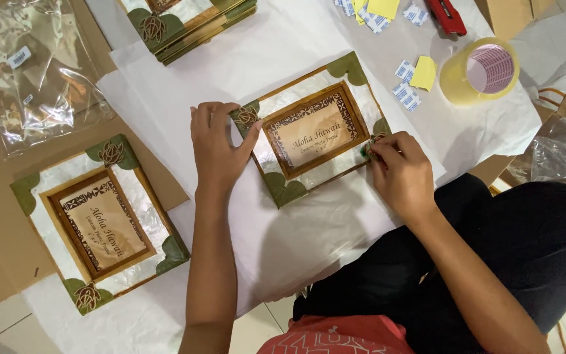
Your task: Wiping the front and back surfaces of decorative picture frames with a cloth to clean them before packaging.
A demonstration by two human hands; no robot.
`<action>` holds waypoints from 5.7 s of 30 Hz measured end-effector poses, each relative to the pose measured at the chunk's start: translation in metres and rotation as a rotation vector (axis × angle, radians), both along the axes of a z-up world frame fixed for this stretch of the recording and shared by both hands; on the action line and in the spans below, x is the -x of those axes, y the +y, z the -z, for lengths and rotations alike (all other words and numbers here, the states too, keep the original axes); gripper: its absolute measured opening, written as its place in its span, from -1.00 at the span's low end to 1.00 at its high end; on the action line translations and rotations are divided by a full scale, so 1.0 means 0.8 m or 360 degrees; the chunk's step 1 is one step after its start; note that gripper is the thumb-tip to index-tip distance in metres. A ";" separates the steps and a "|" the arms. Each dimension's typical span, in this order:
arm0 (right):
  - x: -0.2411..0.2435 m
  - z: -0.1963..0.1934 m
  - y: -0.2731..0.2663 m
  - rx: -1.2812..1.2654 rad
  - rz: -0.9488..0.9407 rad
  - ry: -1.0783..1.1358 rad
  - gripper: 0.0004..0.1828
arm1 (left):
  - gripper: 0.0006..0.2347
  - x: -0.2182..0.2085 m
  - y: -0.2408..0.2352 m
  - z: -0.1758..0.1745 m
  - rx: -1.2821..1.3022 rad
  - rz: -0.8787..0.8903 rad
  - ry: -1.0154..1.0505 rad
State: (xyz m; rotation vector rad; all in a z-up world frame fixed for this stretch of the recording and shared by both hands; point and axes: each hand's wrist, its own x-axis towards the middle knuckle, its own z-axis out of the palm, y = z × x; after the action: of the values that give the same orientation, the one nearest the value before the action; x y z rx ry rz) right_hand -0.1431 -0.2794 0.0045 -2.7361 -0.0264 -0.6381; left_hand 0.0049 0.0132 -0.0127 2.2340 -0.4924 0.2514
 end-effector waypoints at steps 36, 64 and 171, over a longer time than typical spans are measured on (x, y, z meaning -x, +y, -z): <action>0.015 0.016 0.047 -0.0246 -0.0142 -0.0006 -0.89 | -0.66 0.003 -0.003 0.003 0.0026 -0.0016 0.0050; 0.045 0.018 0.095 0.0016 -0.0320 0.0339 -0.82 | -0.65 0.005 -0.007 -0.006 0.0077 0.0032 0.0021; -0.040 0.047 0.220 0.0239 -0.0113 0.0154 -0.41 | -0.87 -0.013 0.024 0.018 0.0175 0.0197 0.0269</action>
State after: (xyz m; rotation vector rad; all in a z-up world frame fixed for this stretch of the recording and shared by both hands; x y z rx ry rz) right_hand -0.1115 -0.1036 -0.0330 -2.8919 -0.1539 -0.5024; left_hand 0.0153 0.0327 -0.0271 2.0871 -0.5103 0.0245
